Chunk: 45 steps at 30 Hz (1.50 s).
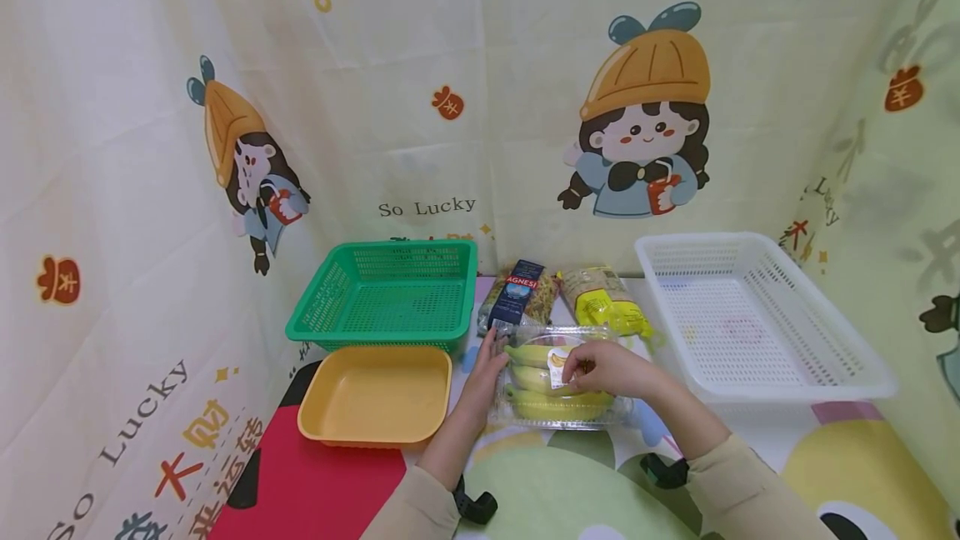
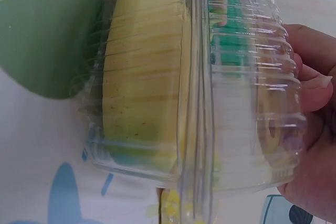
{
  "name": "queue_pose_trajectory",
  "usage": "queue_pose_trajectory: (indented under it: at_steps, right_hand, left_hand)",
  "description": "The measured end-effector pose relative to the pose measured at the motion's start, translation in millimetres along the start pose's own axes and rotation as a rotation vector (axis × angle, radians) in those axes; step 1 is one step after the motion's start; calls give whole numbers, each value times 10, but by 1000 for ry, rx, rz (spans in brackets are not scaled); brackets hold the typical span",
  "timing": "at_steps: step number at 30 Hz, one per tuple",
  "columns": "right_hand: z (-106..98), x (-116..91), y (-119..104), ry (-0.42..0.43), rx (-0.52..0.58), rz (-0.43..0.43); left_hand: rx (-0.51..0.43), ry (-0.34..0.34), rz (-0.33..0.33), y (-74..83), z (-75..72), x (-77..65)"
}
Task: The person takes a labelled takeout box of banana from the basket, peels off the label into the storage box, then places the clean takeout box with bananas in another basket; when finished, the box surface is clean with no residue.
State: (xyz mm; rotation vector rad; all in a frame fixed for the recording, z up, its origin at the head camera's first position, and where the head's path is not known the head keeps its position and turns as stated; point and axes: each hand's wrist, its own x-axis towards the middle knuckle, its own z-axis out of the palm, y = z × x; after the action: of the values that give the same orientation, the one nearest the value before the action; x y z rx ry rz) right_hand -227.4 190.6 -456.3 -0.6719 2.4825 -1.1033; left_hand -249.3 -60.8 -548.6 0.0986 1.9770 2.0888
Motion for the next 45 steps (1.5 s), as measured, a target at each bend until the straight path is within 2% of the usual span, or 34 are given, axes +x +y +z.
queue_pose_trajectory:
  at_steps: [7,21,31,37,45]
  right_hand:
    - [30,4,-3,8,25,69]
    - [71,14,13,58,36,60]
    - [35,9,20,75,216,128]
    - [12,9,-16,99,260,163]
    - [10,2,-48,135,313,164]
  left_hand:
    - [-3,18,-9,-20,1,3]
    - [-4,15,-2,-13,11,-3]
    - [-5,11,7,2,16,8]
    - [2,14,-2,11,19,-7]
    - [17,21,8,21,33,-6]
